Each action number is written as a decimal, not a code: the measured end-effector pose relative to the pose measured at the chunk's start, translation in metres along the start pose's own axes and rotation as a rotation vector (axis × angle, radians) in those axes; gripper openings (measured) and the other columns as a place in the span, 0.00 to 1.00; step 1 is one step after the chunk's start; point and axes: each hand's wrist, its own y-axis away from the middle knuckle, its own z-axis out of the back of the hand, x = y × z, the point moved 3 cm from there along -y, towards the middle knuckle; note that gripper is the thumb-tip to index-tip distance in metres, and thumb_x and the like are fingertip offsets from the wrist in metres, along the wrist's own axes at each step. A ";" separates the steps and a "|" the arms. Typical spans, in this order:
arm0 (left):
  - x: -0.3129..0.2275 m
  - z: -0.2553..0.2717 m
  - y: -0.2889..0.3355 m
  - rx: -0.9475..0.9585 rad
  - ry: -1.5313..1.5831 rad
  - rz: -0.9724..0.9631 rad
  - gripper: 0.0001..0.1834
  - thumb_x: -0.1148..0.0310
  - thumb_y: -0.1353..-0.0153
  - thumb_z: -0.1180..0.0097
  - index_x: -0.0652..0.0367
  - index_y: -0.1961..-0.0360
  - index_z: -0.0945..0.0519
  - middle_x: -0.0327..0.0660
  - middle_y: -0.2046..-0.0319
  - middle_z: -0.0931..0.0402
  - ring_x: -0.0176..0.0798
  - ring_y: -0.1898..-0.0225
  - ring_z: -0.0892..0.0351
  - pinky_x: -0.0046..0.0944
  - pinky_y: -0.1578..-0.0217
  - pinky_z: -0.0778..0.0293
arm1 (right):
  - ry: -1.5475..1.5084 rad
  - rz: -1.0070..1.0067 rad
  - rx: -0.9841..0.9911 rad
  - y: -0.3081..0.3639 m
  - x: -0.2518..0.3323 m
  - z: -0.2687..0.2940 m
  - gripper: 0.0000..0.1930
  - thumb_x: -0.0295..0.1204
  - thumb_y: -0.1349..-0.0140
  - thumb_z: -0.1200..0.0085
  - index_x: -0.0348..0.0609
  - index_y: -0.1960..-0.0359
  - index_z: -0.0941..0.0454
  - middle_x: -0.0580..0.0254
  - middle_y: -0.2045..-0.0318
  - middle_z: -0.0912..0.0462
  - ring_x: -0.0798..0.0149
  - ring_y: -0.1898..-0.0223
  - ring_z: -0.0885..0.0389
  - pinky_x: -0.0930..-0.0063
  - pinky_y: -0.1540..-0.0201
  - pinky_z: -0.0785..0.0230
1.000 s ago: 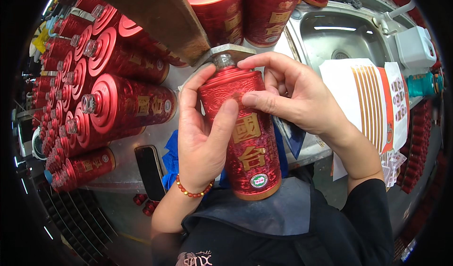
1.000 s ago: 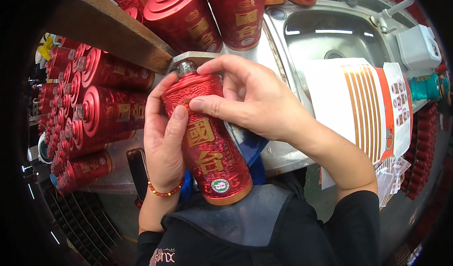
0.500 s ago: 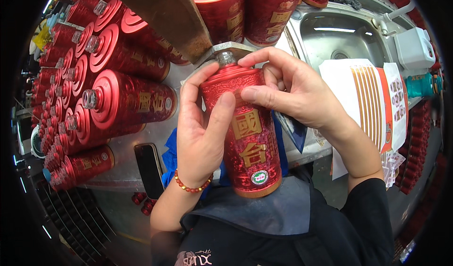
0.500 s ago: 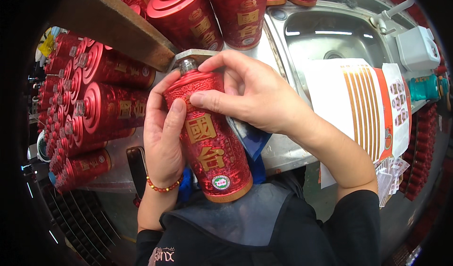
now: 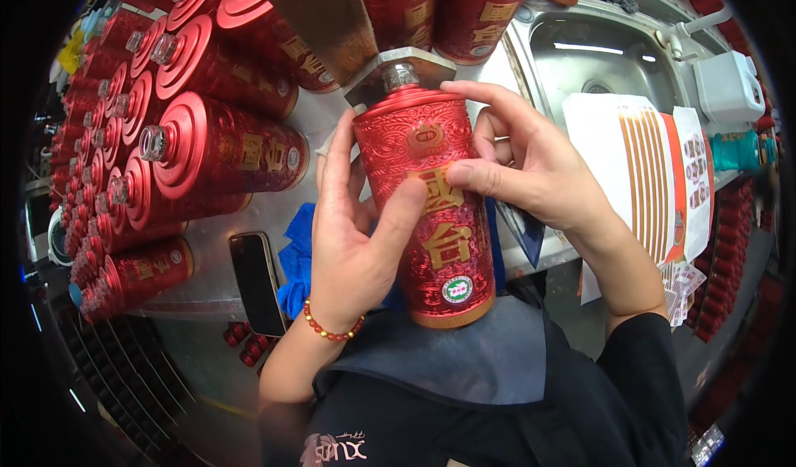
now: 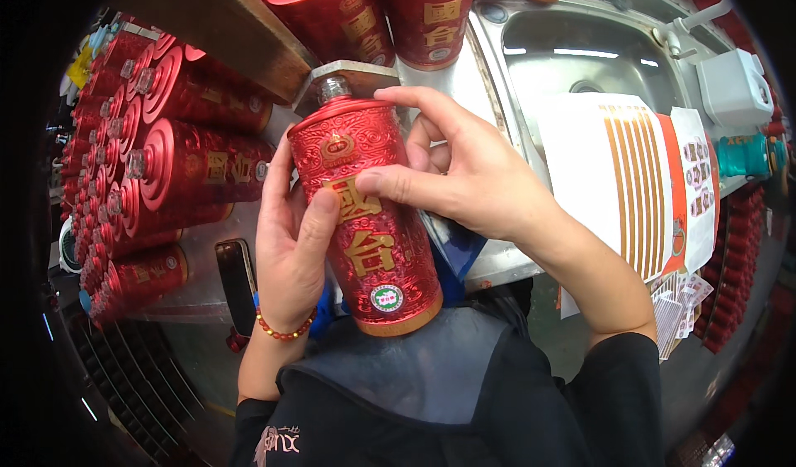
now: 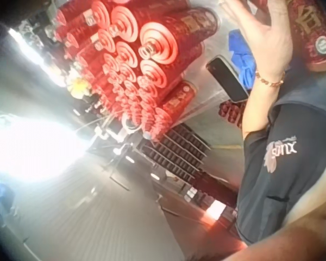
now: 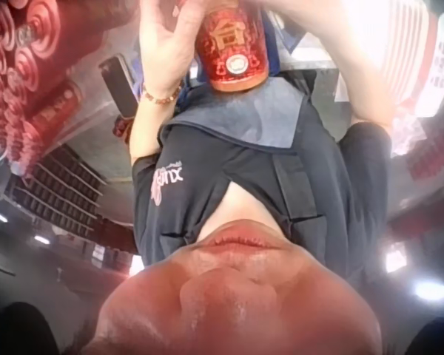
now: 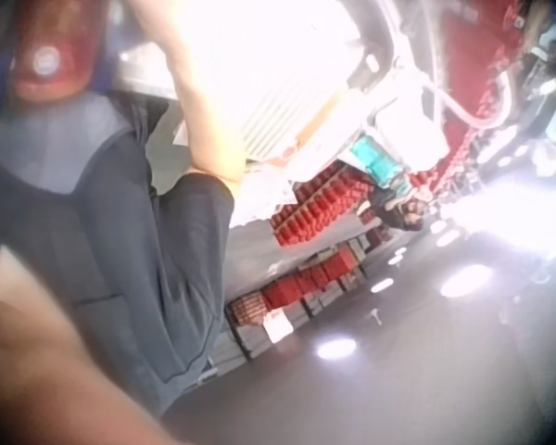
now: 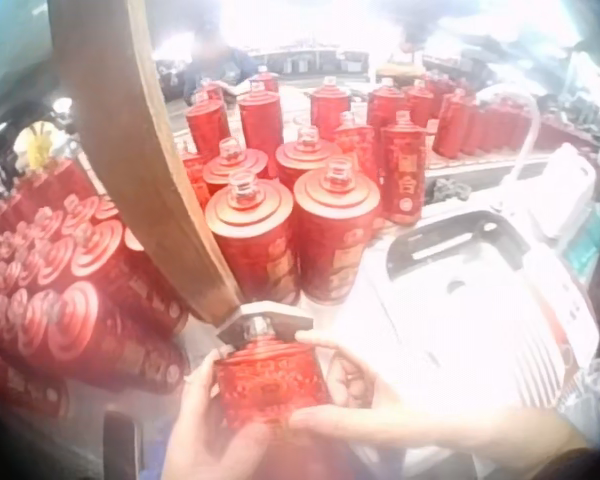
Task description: The person applies gold labels to red cylindrical cans. They wipe the can surface with a blue cloth, align and press the label, and smooth it with a plastic scraper. The process is repeated for multiple cans on a stainless steel workbench.
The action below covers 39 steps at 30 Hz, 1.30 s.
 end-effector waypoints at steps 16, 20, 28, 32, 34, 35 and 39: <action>0.005 0.005 0.025 0.053 -0.053 0.030 0.45 0.72 0.27 0.43 0.62 0.19 0.59 0.56 0.31 0.34 0.47 0.32 0.29 0.46 0.32 0.32 | -0.028 -0.069 0.028 0.027 -0.009 -0.001 0.46 0.28 0.38 0.30 0.46 0.21 0.44 0.73 0.67 0.30 0.82 0.68 0.28 0.88 0.64 0.35; 0.007 0.003 0.028 0.081 -0.089 0.010 0.50 0.72 0.31 0.38 0.63 0.20 0.59 0.56 0.31 0.35 0.47 0.34 0.27 0.45 0.36 0.27 | 0.007 -0.032 0.017 0.036 -0.014 -0.007 0.47 0.24 0.40 0.29 0.46 0.20 0.45 0.74 0.68 0.31 0.82 0.69 0.28 0.87 0.63 0.34; 0.010 0.003 0.028 0.074 -0.123 -0.015 0.48 0.69 0.29 0.39 0.66 0.20 0.59 0.55 0.32 0.35 0.46 0.34 0.26 0.45 0.36 0.26 | 0.016 0.024 -0.004 0.033 -0.020 -0.008 0.46 0.27 0.38 0.30 0.44 0.21 0.44 0.74 0.67 0.31 0.83 0.68 0.29 0.89 0.64 0.35; 0.016 0.009 0.030 0.083 -0.139 -0.037 0.48 0.69 0.29 0.39 0.67 0.20 0.58 0.54 0.31 0.37 0.47 0.33 0.28 0.45 0.35 0.27 | -0.001 0.014 -0.007 0.036 -0.020 -0.009 0.43 0.28 0.35 0.31 0.44 0.22 0.42 0.74 0.67 0.29 0.83 0.68 0.28 0.89 0.64 0.35; 0.016 0.008 0.035 0.102 -0.127 -0.031 0.49 0.69 0.30 0.38 0.67 0.20 0.58 0.53 0.30 0.39 0.47 0.33 0.28 0.45 0.35 0.28 | 0.017 0.044 -0.009 0.039 -0.023 -0.007 0.38 0.32 0.31 0.36 0.44 0.23 0.40 0.74 0.68 0.28 0.83 0.69 0.27 0.88 0.66 0.34; 0.015 0.007 0.039 0.111 -0.132 -0.035 0.50 0.69 0.31 0.37 0.67 0.20 0.58 0.53 0.29 0.40 0.47 0.33 0.29 0.45 0.35 0.28 | 0.046 0.071 -0.009 0.040 -0.025 -0.006 0.34 0.35 0.28 0.39 0.44 0.24 0.37 0.75 0.69 0.28 0.83 0.70 0.27 0.87 0.67 0.33; 0.020 0.008 0.050 0.117 -0.208 -0.060 0.56 0.72 0.38 0.30 0.67 0.20 0.59 0.50 0.30 0.43 0.48 0.31 0.31 0.48 0.35 0.28 | -0.070 0.024 -0.024 0.041 -0.041 0.013 0.28 0.50 0.23 0.50 0.39 0.35 0.23 0.76 0.69 0.22 0.81 0.68 0.26 0.85 0.59 0.34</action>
